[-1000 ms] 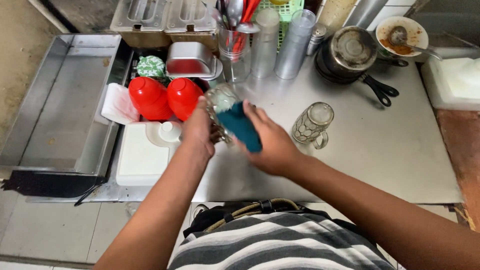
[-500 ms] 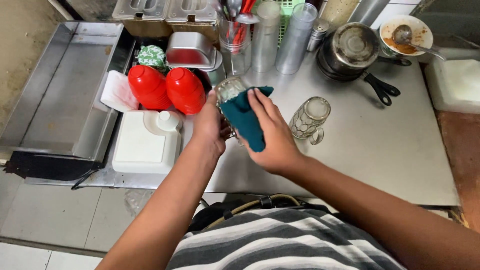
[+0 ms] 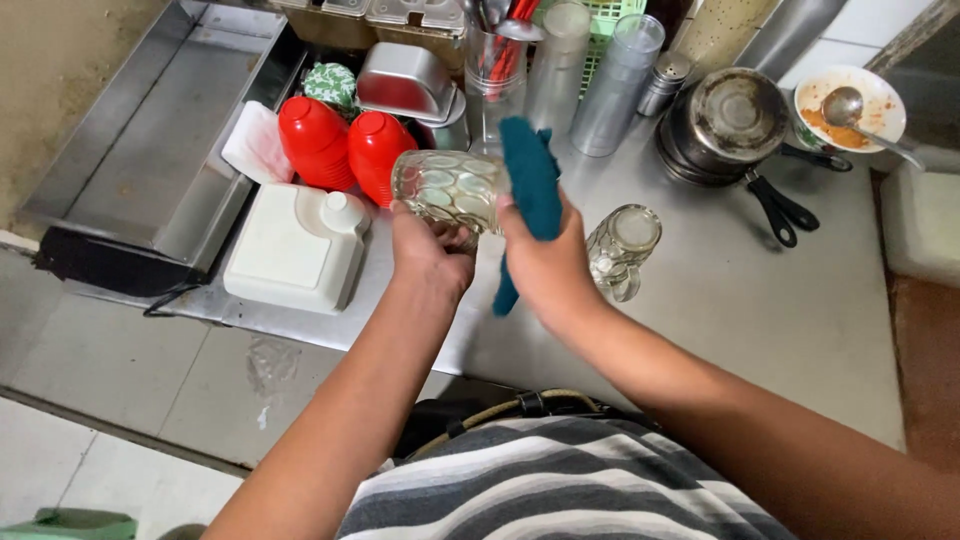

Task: Wiping clean various glass mugs and plastic containers using a cloth at a coffee shop counter.

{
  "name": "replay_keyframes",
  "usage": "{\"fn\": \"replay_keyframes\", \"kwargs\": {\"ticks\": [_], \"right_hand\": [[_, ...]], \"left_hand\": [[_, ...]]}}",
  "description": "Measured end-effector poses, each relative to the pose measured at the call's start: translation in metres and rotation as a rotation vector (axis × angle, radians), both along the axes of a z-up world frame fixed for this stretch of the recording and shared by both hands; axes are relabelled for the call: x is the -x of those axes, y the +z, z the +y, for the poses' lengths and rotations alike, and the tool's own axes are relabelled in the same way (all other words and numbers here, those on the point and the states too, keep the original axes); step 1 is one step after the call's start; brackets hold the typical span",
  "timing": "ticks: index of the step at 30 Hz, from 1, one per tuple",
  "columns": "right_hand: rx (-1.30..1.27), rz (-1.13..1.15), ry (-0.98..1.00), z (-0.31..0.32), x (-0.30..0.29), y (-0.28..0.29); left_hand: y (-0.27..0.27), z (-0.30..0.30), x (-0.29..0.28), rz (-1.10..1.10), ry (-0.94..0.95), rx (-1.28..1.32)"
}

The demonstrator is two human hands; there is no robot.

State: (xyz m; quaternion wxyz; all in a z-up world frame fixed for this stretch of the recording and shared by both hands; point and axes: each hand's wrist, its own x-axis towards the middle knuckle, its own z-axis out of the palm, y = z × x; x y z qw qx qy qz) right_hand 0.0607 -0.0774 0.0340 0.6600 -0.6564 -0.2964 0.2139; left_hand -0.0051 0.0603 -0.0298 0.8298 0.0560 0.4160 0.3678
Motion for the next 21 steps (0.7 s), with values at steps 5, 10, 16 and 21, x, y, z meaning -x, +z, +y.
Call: {"fn": "replay_keyframes", "kwargs": {"ticks": [5, 10, 16, 21], "right_hand": [[0.116, -0.006, 0.102, -0.008, -0.022, -0.003], [0.167, 0.711, 0.248, -0.008, -0.057, 0.019], [0.181, 0.906, 0.222, -0.008, -0.084, -0.005], [0.005, 0.854, 0.160, -0.009, -0.099, -0.005]], "left_hand": [[0.013, -0.019, 0.004, -0.060, 0.027, -0.066], [-0.010, -0.042, -0.002, -0.071, -0.009, -0.224], [-0.001, -0.050, -0.001, -0.004, -0.170, -0.370], [0.071, -0.065, 0.013, 0.519, -0.370, -0.843]]}}
